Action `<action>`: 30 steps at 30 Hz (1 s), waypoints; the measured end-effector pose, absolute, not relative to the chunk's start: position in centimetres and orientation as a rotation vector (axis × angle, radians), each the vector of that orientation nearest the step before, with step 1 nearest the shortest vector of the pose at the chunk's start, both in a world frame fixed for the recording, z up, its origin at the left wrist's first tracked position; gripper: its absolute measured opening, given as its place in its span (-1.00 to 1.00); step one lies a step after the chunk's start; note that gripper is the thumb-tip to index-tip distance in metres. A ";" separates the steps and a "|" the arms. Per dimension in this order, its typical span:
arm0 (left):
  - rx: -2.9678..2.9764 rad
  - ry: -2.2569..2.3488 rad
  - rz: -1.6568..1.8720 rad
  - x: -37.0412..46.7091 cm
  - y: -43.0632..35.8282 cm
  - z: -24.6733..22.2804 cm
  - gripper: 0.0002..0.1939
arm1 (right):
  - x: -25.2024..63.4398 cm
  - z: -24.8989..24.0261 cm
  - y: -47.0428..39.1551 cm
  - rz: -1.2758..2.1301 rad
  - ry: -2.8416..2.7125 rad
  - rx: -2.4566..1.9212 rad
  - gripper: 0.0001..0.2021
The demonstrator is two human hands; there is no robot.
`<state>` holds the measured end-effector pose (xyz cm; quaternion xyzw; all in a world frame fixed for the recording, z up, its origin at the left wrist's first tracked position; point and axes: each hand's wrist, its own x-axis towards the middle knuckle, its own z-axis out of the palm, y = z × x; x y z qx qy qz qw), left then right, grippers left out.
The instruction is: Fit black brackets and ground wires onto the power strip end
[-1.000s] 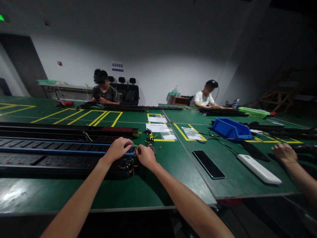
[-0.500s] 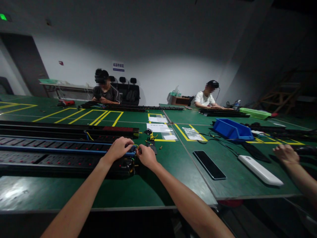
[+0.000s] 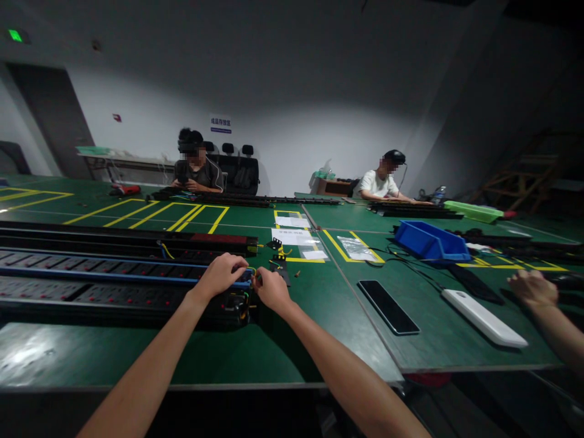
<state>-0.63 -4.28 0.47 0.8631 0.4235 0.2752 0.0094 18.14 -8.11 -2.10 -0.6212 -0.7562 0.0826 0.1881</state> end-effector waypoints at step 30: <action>2.669 1.334 0.868 -0.6 -4.4 0.5 -0.81 | 18.1 -1.9 -8.3 0.230 -2.138 -1.755 -0.78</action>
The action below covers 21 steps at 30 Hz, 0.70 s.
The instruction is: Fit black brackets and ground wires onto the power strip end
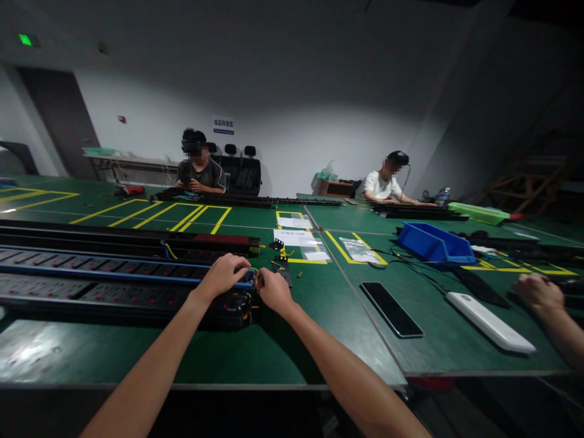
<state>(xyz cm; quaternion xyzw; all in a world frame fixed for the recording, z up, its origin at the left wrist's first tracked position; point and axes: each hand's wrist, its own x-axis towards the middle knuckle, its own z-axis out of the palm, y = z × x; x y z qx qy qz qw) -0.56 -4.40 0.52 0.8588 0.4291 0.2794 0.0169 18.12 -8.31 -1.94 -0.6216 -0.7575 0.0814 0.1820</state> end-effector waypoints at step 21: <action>2.660 1.329 0.875 -0.5 -4.6 0.7 -0.81 | 18.1 -1.8 -8.3 0.221 -2.135 -1.758 -0.77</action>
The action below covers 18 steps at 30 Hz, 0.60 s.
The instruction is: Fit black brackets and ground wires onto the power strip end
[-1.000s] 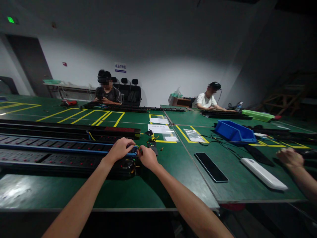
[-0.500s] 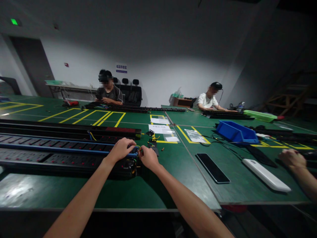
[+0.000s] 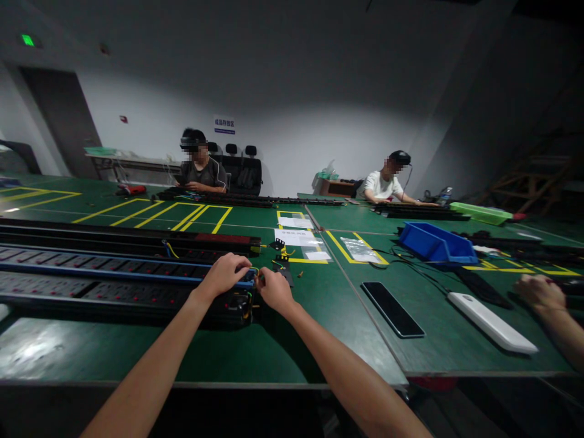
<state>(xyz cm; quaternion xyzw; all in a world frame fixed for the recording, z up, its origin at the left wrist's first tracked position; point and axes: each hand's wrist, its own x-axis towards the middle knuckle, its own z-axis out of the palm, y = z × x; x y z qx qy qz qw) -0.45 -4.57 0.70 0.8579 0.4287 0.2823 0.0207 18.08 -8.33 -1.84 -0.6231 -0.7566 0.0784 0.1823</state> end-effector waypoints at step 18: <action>2.656 1.320 0.866 -0.6 -4.6 0.5 -0.84 | 18.1 -2.3 -8.2 0.231 -2.119 -1.724 -0.78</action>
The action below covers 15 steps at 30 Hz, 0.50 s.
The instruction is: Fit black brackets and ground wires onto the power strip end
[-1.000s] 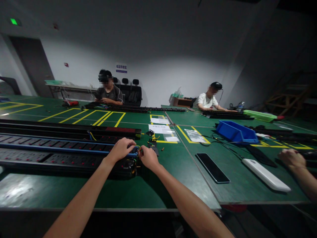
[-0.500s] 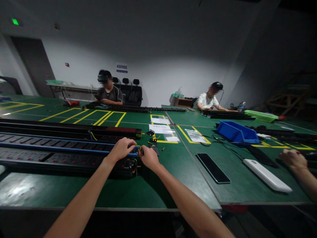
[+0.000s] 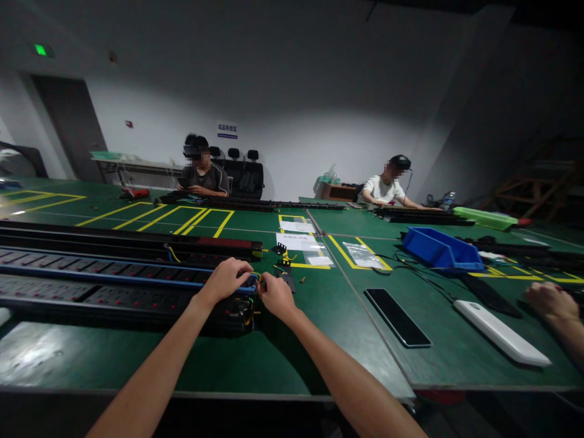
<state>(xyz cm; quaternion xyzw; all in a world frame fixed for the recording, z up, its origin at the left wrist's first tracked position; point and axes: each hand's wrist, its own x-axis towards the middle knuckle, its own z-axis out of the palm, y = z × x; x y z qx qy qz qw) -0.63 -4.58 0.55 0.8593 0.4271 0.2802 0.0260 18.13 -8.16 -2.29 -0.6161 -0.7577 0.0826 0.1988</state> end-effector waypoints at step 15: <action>2.655 1.329 0.868 -0.5 -4.7 0.6 -0.86 | 18.1 -2.3 -8.1 0.238 -2.123 -1.722 -0.79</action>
